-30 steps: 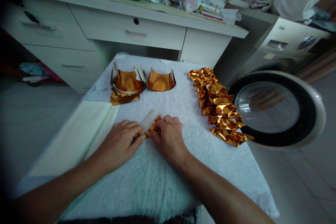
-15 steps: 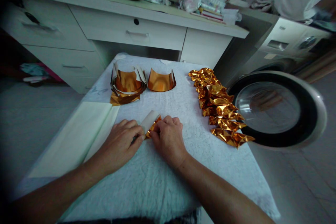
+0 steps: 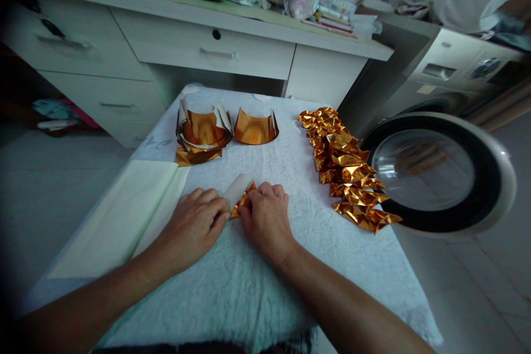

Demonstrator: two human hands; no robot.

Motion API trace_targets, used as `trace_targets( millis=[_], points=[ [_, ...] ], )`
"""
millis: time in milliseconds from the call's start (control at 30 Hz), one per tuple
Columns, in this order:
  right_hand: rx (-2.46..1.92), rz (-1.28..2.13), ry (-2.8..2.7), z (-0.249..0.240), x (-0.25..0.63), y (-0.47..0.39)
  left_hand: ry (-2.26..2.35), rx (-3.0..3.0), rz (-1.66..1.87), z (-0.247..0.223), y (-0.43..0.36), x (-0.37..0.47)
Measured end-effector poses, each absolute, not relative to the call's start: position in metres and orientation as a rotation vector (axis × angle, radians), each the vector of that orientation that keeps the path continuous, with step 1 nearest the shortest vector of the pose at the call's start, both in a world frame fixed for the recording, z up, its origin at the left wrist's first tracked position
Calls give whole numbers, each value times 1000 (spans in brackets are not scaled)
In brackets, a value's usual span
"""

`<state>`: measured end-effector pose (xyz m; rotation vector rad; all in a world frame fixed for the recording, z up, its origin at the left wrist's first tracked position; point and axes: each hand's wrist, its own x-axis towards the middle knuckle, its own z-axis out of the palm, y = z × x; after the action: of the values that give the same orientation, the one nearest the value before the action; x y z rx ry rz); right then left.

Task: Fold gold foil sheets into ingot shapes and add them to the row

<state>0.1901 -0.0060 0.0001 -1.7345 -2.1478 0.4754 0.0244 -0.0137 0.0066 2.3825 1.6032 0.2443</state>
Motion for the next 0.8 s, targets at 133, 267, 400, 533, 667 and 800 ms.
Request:
trace_targets(
  millis=[133,267,400,533,667,800],
  points=[
    [-1736,474,-2150,0,190,-6,1605,2398,243,6,-14,25],
    [-1716,470,-2141,-1,191,-6,1587,2345,363,2,-14,23],
    [-1687,484,-2101,-3,193,-5,1491,2278,513,-2,-13,20],
    [-1679,482,-2077,-3,194,-5,1378,2286,545,-5,-10,19],
    [-1660,485,-2110,-4,196,-6,1378,2271,536,-4,-9,19],
    [-1626,466,-2160,-5,197,-7,1392,2250,540,-3,-9,20]
  ],
)
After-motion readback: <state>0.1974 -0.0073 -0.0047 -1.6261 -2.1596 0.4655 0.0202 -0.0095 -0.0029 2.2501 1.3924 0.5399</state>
